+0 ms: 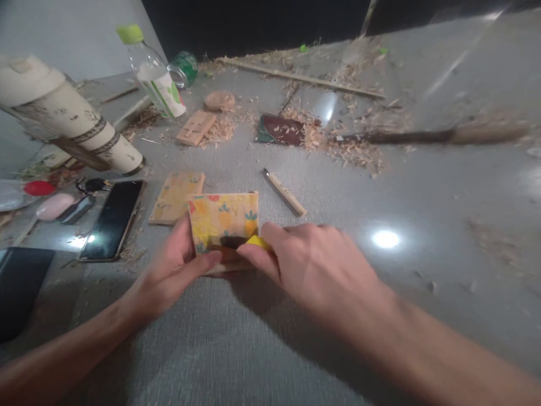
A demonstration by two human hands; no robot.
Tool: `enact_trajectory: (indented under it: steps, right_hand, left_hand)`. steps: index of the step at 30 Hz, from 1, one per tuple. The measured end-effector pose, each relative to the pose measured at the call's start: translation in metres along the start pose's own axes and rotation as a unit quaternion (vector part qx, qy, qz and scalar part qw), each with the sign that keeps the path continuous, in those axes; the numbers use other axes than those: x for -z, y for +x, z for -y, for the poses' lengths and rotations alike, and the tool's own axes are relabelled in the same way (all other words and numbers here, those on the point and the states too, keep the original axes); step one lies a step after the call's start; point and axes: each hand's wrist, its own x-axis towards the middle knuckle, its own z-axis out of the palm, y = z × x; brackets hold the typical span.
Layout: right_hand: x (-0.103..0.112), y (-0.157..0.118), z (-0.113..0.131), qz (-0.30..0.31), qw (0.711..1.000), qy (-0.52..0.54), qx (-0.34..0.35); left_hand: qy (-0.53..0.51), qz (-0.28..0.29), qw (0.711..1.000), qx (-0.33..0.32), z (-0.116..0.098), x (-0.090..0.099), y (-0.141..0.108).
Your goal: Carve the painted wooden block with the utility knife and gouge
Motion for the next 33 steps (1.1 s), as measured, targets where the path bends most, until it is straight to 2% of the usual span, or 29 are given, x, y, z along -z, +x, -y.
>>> enact_trajectory:
  steps: [13,33]
  right_hand:
    - [0.007,-0.001,0.003,0.037,0.998,-0.030,-0.050]
    - [0.009,-0.005,-0.006,0.078,0.995,0.003,-0.065]
  left_hand:
    - [-0.026,0.012,1.000,-0.001,-0.002,-0.002,0.001]
    - [-0.042,0.022,0.998,0.028,-0.001,-0.004,0.000]
